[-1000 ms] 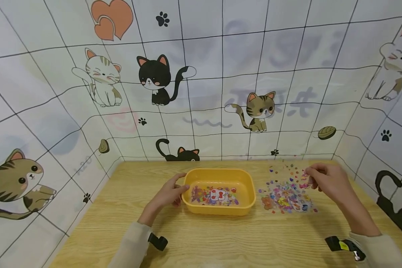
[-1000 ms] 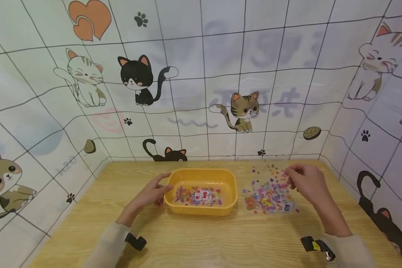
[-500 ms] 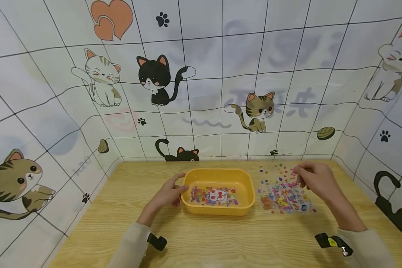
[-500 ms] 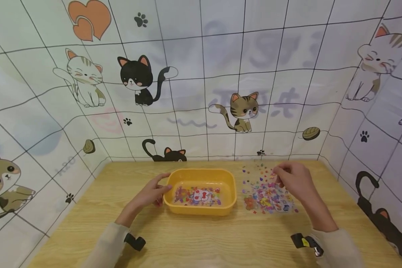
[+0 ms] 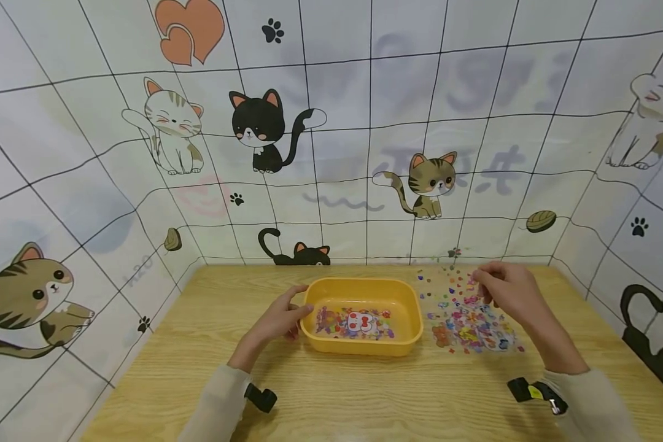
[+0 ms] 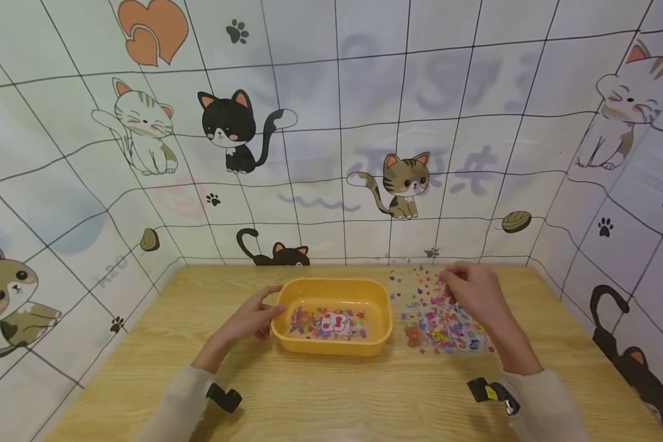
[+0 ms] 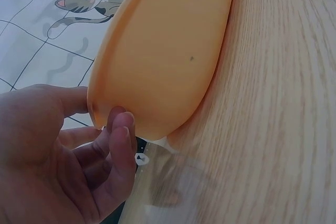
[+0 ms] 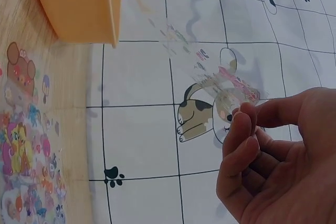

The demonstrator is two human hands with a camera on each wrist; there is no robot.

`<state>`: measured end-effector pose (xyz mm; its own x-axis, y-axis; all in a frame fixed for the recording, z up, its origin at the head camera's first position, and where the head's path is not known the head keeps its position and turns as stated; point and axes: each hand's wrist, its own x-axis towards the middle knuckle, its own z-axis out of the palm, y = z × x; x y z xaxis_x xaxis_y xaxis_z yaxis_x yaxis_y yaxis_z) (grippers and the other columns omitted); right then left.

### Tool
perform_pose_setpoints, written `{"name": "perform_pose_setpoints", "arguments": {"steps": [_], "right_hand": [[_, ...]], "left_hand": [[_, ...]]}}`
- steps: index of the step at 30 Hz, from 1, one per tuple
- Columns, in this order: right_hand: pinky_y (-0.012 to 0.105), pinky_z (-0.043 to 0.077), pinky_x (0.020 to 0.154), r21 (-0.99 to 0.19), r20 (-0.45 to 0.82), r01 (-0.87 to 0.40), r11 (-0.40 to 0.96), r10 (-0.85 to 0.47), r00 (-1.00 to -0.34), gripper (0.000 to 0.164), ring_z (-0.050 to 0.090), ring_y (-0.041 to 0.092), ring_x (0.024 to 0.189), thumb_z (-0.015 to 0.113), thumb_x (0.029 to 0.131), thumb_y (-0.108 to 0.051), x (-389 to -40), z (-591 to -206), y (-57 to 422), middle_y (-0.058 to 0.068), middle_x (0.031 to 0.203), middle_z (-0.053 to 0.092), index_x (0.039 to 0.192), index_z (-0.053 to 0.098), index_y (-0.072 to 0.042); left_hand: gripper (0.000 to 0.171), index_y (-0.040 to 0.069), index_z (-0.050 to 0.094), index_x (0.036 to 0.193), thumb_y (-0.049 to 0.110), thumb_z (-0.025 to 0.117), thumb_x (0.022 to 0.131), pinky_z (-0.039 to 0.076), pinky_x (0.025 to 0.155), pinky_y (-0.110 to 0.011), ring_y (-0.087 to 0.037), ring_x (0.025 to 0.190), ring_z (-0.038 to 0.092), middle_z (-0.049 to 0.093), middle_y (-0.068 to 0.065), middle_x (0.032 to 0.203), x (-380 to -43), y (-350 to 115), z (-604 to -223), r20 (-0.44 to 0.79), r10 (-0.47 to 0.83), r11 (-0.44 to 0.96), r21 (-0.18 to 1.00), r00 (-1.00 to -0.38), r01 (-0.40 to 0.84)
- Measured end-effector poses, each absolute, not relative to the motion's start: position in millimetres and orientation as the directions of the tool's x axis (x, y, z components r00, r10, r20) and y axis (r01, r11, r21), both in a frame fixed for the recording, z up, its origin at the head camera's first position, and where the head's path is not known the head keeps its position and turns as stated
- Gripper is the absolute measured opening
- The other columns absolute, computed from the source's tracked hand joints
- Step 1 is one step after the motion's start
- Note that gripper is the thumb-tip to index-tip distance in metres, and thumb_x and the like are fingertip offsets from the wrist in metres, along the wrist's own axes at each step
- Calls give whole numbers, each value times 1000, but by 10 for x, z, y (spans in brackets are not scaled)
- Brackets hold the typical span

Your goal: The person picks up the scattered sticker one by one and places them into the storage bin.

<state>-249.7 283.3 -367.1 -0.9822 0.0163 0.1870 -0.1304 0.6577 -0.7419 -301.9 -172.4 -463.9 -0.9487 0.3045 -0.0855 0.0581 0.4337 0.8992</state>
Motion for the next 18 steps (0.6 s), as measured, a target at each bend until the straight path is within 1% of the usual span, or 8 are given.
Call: {"name": "perform_pose_setpoints", "arguments": {"steps": [3,5,12,18], "right_hand": [[29,49,53,-741,180,-133,659,4,-984,43,60,15,63,49,110,-33,-2522,-3647,2792,7,77,65,116,67,6],[29,49,53,-739,182,-140,659,-4,-983,43,61,17,63,50,110,-33,-2541,-3622,2759,7,76,65,116,67,6],[31,50,53,-747,160,-144,649,-34,-986,37,63,22,64,51,109,-27,-2604,-3579,2637,7,74,65,114,67,6],[30,52,53,-745,144,-158,648,-76,-987,33,63,23,64,53,108,-22,-2631,-3617,2567,9,74,65,115,68,6]], "left_hand": [[62,24,36,160,34,62,105,57,50,-33,-17,50,59,68,-11,80,-3011,-1720,-4637,-86,304,433,900,-949,57],[62,24,36,160,33,62,105,58,50,-33,-17,50,59,68,-11,79,-3009,-1721,-4630,-86,303,435,899,-949,58],[62,23,36,160,32,62,105,58,50,-34,-17,50,59,66,-10,76,-3002,-1726,-4626,-86,301,444,894,-950,60],[62,25,36,160,35,62,104,58,50,-33,-17,50,60,67,-10,78,-3018,-1729,-4643,-81,304,443,894,-949,66]]}}
